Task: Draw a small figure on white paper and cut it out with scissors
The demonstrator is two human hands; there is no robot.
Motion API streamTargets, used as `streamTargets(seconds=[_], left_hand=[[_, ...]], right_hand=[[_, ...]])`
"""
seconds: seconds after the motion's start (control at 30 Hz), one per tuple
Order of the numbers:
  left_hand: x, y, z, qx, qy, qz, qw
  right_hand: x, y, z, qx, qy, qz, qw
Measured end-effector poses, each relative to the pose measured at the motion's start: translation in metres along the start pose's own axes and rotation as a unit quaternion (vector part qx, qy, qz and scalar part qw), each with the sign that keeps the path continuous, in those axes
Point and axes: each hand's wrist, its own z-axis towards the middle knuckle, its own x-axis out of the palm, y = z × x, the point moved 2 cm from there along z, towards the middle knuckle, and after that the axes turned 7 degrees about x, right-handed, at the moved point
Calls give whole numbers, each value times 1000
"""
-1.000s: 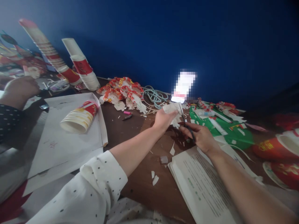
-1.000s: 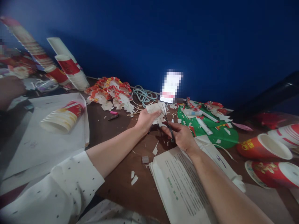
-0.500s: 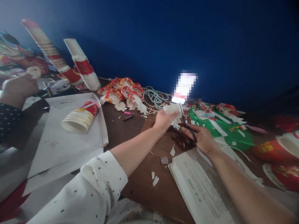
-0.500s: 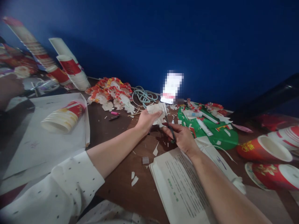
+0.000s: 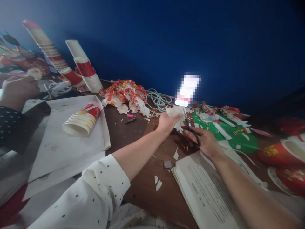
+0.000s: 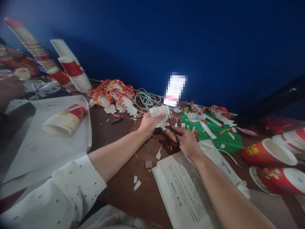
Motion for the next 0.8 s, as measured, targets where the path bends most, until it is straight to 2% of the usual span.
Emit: streamTargets(seconds=[0.37,0.8], left_hand=[[-1,2,1,0,2,4,1000],[-2,6,1,4,5,-8,1000]], right_hand=[[2,-4,1,7,2,22,1000],[2,2,0,0,-3,-3,1000]])
